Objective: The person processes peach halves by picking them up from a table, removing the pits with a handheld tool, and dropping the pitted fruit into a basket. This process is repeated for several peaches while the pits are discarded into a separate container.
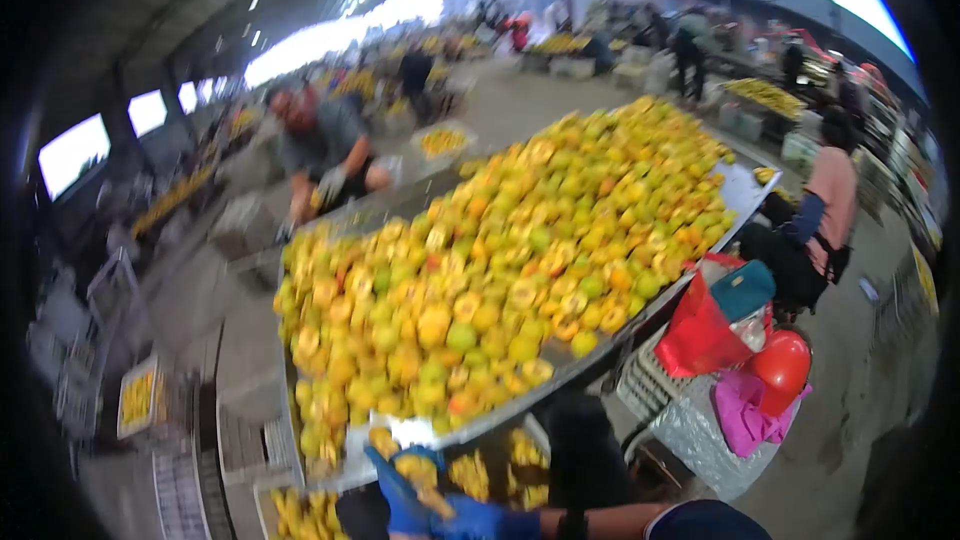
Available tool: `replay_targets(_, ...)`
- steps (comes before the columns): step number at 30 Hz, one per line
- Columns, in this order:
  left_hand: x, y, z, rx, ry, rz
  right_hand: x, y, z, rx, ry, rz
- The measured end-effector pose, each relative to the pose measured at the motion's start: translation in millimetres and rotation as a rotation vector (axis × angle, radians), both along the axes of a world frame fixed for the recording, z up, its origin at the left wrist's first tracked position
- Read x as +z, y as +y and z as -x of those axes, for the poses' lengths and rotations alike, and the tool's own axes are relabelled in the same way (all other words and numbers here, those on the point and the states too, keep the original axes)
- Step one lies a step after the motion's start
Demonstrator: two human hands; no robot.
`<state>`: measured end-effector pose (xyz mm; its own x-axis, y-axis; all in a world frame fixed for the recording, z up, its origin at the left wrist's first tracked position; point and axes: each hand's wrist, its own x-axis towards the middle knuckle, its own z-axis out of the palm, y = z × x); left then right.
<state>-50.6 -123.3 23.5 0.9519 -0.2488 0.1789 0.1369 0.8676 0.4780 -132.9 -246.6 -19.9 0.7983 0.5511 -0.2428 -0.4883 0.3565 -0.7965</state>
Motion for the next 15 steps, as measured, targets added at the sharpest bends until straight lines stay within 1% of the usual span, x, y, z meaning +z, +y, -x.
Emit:
replay_targets(1, -32, 16, -1, 0.006, 0.098, -0.027, 12, -5, 9, 0.120, -0.023, 0.048)
replay_targets(2, -5, 11, 4, 0.454, 0.477, -0.422, 33, -18, -3, 0.244, -0.060, 0.087)
replay_targets(3, -11, 32, 4, 0.396, 0.443, -0.152, 65, -25, -10, 0.209, 0.034, 0.104)
replay_targets(4, -4, 48, 11, 0.584, 0.478, -0.217, 87, -29, -10, 0.169, 0.119, 0.122)
replay_targets(5, -16, 86, 14, 0.488, 0.431, 0.005, 78, -35, -11, 0.174, 0.250, 0.094)
replay_targets(6, -10, 107, 22, 0.614, 0.429, 0.139, 68, -42, -11, 0.170, 0.377, 0.073)
replay_targets(7, 4, 125, 32, 0.836, 0.481, -0.254, 63, -47, -6, 0.147, 0.386, 0.054)
replay_targets(8, -8, 164, 45, 0.900, 0.506, -0.372, 59, -52, -6, 0.121, 0.385, 0.038)
replay_targets(9, -34, 216, 58, 0.881, 0.469, -0.432, 51, -54, -5, 0.096, 0.406, 0.016)
replay_targets(10, -27, 235, 69, 0.999, 0.585, -0.665, 45, -55, -6, 0.117, 0.410, 0.010)
replay_targets(11, -45, 265, 75, 1.137, 0.637, -1.061, 39, -56, -7, 0.102, 0.442, 0.005)
replay_targets(12, -44, 275, 73, 1.248, 0.678, -1.468, 36, -55, -9, 0.085, 0.474, 0.000)
replay_targets(14, -48, 290, 66, 1.198, 0.632, -1.845, 33, -51, -14, 0.091, 0.502, -0.029)
replay_targets(15, -33, 277, 48, 1.186, 0.489, -1.842, 32, -49, -16, 0.102, 0.506, -0.016)
